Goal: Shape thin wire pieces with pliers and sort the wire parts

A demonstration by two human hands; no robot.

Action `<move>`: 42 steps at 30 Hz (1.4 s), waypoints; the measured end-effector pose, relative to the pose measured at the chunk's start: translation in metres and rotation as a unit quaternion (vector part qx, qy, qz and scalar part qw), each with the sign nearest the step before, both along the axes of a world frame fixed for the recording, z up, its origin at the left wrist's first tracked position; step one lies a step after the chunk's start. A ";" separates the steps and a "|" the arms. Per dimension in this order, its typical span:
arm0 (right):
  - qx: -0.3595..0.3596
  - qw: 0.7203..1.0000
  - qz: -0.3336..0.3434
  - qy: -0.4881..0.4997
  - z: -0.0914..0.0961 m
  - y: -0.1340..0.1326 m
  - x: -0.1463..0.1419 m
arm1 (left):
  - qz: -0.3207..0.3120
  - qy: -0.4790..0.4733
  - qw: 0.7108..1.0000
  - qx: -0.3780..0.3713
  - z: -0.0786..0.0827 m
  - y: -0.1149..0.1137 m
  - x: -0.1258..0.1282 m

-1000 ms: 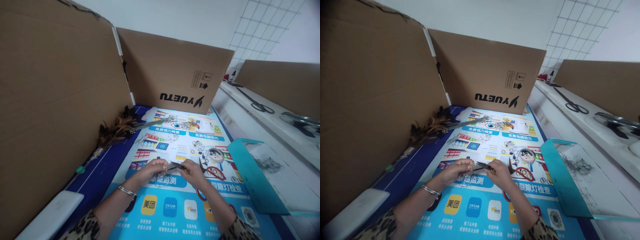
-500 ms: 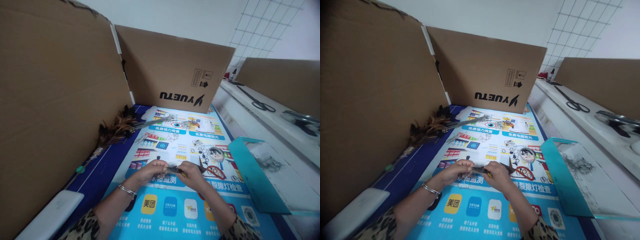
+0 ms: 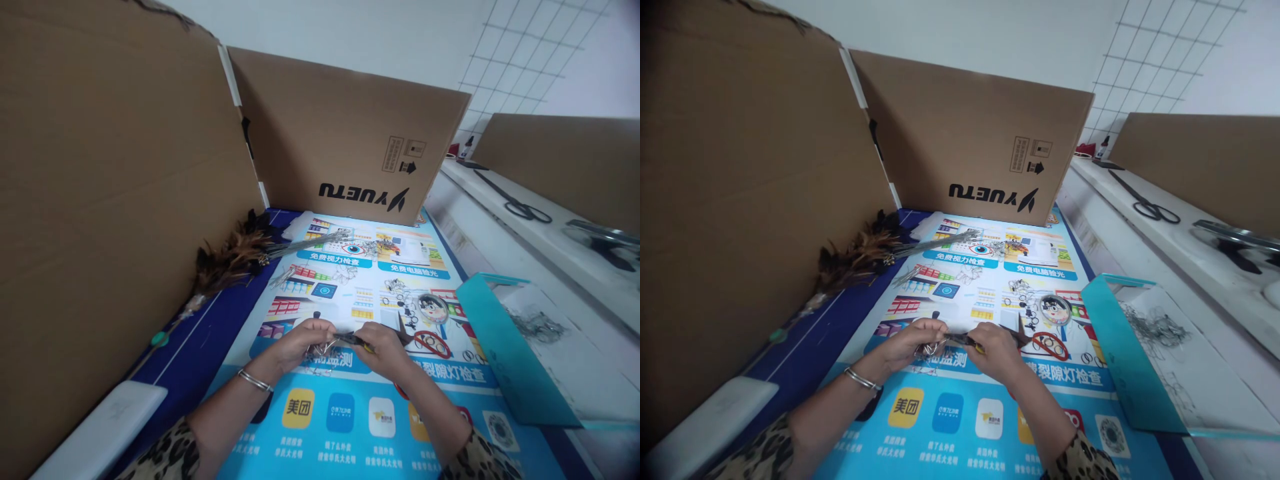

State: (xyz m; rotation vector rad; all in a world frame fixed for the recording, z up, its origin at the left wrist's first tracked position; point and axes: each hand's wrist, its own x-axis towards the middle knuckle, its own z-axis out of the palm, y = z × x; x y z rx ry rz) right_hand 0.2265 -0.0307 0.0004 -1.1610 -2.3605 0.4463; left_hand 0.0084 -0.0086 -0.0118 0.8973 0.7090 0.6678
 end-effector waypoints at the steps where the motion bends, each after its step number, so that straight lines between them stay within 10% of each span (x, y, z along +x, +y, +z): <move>1: -0.003 1.000 0.000 -0.002 0.000 0.000 0.000 | -0.001 -0.001 1.000 -0.001 0.000 0.000 0.000; 42: -0.027 0.998 -0.043 -0.032 0.009 0.009 0.021 | 0.046 0.088 0.989 0.105 0.012 0.003 0.002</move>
